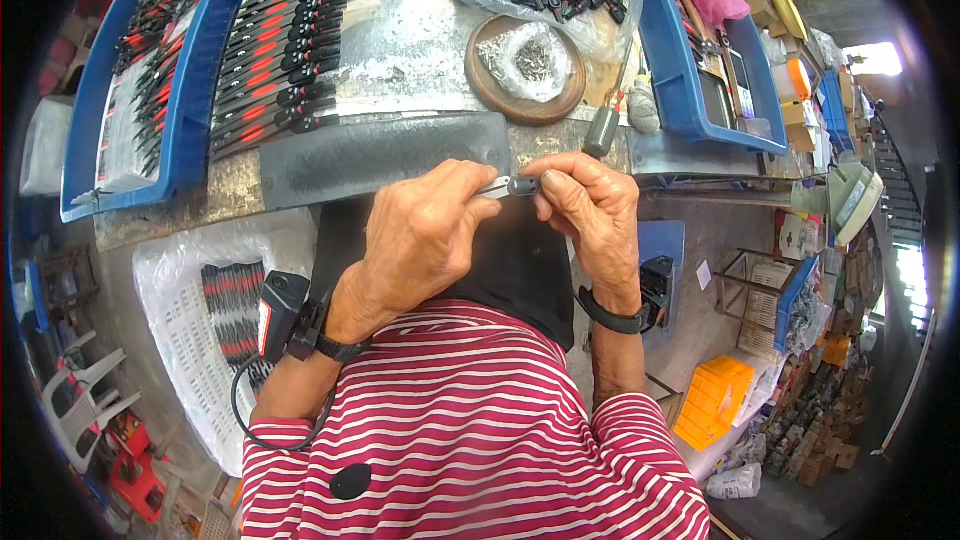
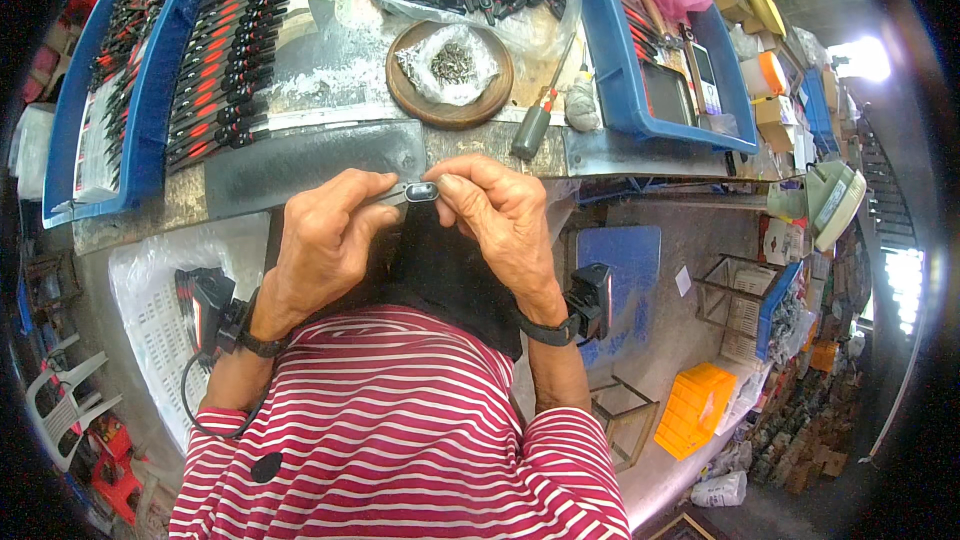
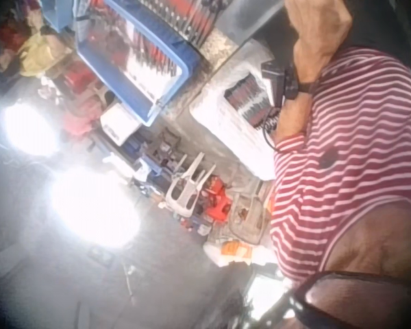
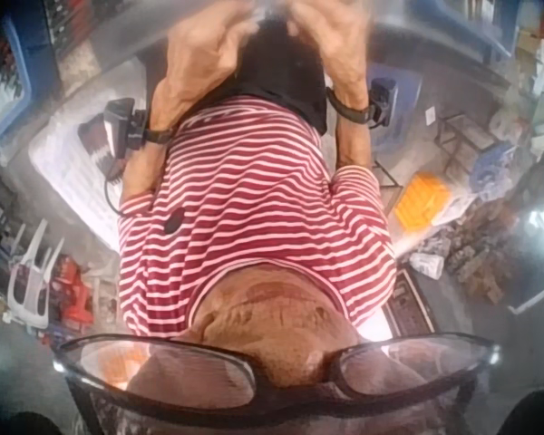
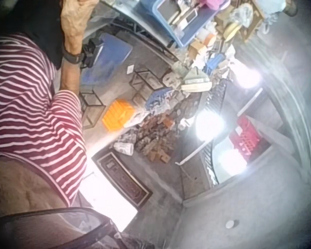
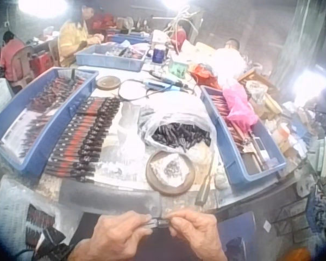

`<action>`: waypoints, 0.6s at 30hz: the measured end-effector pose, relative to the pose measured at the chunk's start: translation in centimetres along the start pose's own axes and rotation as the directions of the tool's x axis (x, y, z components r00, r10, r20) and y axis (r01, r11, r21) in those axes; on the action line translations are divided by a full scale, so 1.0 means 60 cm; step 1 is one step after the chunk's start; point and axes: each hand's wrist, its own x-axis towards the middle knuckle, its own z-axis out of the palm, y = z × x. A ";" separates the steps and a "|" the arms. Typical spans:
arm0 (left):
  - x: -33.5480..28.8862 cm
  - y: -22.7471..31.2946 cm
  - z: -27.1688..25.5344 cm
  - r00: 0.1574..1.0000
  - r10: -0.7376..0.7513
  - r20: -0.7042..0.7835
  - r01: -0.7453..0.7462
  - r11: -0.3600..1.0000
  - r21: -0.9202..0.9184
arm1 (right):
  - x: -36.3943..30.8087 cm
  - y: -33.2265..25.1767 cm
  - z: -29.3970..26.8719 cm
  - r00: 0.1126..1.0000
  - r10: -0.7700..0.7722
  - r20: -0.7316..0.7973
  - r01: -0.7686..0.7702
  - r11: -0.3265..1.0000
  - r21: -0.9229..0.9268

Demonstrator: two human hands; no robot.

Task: The person picks up a small metal component and a red cylindrical part, joining them together by hand. The person places the assembled piece into a blue bin containing multiple similar items and then repeats the process with a new set of parts.

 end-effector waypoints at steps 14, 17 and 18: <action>-0.030 -0.008 0.005 0.997 0.071 0.041 -0.073 0.996 0.048 | -0.033 0.018 0.041 0.998 0.011 -0.064 -0.020 0.991 -0.129; -0.041 -0.012 -0.001 0.996 0.058 0.074 -0.060 0.998 0.029 | -0.040 0.020 0.042 0.997 0.077 0.012 -0.076 0.995 -0.065; -0.045 -0.013 -0.005 0.995 0.058 0.086 -0.060 0.998 0.022 | -0.042 0.021 0.041 0.995 0.080 0.055 -0.076 0.995 -0.058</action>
